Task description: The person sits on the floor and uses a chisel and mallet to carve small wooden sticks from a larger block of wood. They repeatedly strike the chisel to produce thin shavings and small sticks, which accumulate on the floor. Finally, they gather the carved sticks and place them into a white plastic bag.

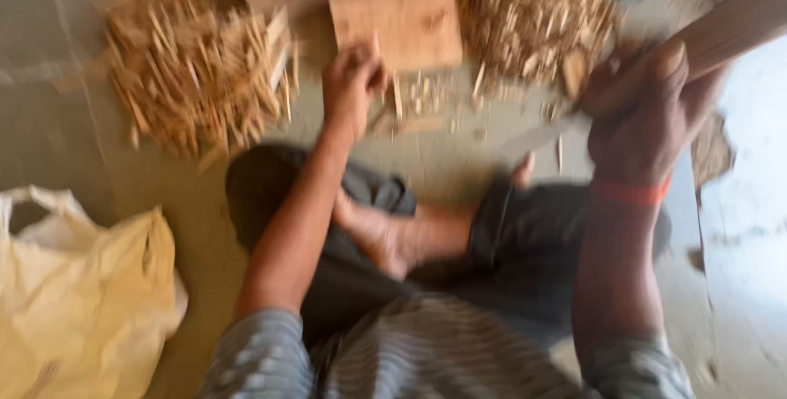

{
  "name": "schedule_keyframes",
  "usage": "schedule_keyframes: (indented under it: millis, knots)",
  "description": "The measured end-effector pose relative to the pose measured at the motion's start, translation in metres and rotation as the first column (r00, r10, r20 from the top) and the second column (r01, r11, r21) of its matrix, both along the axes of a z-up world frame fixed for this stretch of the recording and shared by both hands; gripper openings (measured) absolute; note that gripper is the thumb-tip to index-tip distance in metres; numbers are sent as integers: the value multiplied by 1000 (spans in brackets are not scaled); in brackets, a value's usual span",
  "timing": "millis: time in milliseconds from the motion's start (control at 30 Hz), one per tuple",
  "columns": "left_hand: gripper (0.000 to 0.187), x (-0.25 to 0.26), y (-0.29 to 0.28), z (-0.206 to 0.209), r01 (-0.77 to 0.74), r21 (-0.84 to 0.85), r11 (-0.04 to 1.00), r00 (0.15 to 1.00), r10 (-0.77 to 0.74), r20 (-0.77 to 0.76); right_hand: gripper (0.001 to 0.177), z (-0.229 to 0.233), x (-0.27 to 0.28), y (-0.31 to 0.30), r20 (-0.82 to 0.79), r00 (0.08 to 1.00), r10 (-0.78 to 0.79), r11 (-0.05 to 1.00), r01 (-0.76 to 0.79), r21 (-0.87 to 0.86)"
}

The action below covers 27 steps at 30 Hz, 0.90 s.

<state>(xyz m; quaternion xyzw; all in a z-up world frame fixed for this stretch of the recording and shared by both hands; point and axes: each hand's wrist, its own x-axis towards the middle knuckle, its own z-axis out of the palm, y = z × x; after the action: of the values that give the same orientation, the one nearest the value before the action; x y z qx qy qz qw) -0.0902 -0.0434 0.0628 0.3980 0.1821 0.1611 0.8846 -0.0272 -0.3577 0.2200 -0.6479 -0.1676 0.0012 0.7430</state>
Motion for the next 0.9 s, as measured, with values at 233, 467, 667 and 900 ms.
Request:
schedule_keyframes:
  millis: [233,467,667,900]
  knots:
    - [33,11,-5,2,128,462,877,985,-167,43,20,-50,32,77,-144,989,40,984,-14,178]
    - [23,63,-4,-23,-174,860,480,967,-81,241,23,-22,89,122,34,995,96,917,-101,386]
    - [24,63,-4,-37,-123,851,511,989,-3,145,24,-33,91,162,81,995,55,965,-74,251]
    - [23,66,-2,-53,-72,843,532,997,3,83,25,-44,93,180,100,993,55,971,-76,228]
